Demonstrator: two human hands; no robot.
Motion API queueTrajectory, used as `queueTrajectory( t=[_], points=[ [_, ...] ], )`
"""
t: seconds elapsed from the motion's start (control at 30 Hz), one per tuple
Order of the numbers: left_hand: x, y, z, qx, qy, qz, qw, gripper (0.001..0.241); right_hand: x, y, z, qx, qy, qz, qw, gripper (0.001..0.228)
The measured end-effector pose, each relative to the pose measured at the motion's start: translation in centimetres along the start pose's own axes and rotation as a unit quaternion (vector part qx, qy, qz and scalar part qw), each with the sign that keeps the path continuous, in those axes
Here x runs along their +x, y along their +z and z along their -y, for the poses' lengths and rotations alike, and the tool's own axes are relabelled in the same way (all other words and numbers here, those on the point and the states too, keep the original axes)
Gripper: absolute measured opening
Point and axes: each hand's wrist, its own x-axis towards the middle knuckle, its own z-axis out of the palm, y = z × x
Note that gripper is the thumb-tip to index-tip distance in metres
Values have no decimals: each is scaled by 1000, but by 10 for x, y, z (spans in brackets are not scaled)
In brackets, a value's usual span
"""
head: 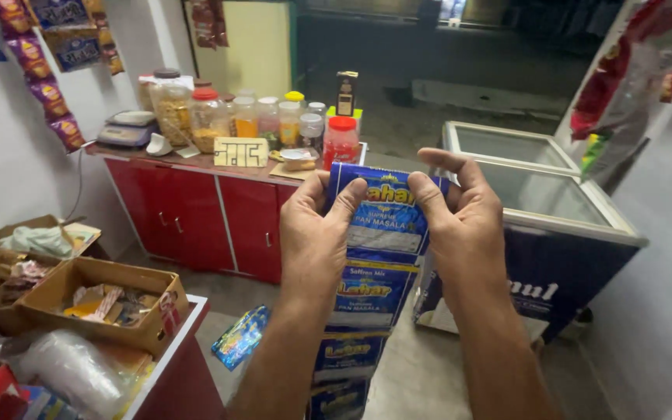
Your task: Organizing and counting strips of pan masala packets in a retail environment.
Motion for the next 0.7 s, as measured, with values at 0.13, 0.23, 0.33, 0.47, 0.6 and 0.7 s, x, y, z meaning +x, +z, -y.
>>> queueTrajectory(
  t=[0.13, 0.23, 0.33, 0.47, 0.6, 0.7],
  points=[
    [9, 9, 5, 5, 5, -21, 1000, 12, 22, -6, -9, 0, 22, 28, 999, 43],
    [11, 11, 2, -5, 40, -8, 999, 11, 27, -7, -12, -30, 85, 51, 995, 47],
    [20, 14, -8, -7, -28, -46, 998, 13, 30, -4, -10, -100, 151, 30, 983, 46],
    [29, 11, -23, 39, -45, -8, 998, 15, 35, 2, -10, -81, 76, 24, 994, 41],
    [53, -9, -13, 42, 7, 30, 999, 19, 43, 17, -8, 4, 10, 48, 999, 32],
    [60, -19, -18, 29, 56, 70, 996, 27, 47, 30, -3, -2, -44, 38, 998, 28]
  ],
)
